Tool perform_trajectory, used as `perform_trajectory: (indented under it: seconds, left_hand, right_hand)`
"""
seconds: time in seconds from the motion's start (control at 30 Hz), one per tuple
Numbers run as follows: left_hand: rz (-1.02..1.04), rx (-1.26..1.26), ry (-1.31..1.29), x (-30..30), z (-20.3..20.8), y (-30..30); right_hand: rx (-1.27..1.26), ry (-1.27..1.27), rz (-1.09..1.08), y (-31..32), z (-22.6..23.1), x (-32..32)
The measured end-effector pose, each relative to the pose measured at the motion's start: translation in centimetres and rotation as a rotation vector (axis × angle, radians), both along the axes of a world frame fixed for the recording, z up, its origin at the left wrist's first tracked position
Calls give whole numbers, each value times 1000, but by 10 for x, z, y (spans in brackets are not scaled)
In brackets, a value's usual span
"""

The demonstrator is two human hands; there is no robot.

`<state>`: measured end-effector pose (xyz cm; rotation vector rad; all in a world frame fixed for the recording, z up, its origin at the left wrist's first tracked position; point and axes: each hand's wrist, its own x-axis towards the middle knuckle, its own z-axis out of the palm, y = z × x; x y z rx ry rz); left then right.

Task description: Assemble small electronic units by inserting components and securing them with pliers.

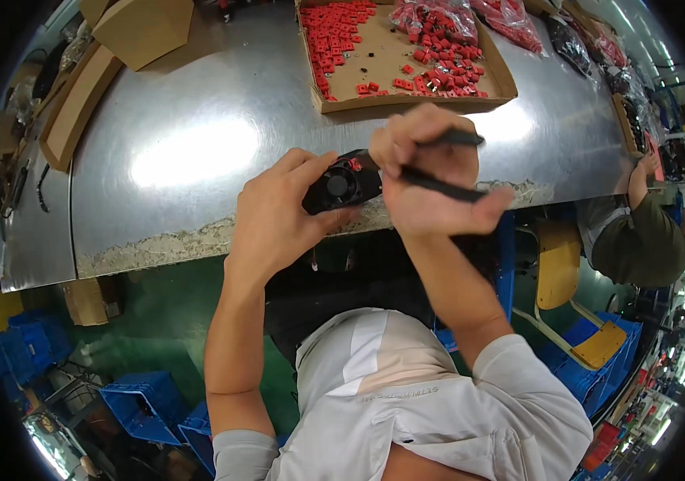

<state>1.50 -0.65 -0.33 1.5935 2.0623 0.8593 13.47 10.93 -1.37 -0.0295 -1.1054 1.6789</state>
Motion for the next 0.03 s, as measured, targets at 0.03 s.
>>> perform_trajectory:
  seconds: [0.03]
  left_hand:
    - [2, -40, -9, 0, 1, -1]
  right_hand:
    - [95, 186, 37, 0, -10, 1]
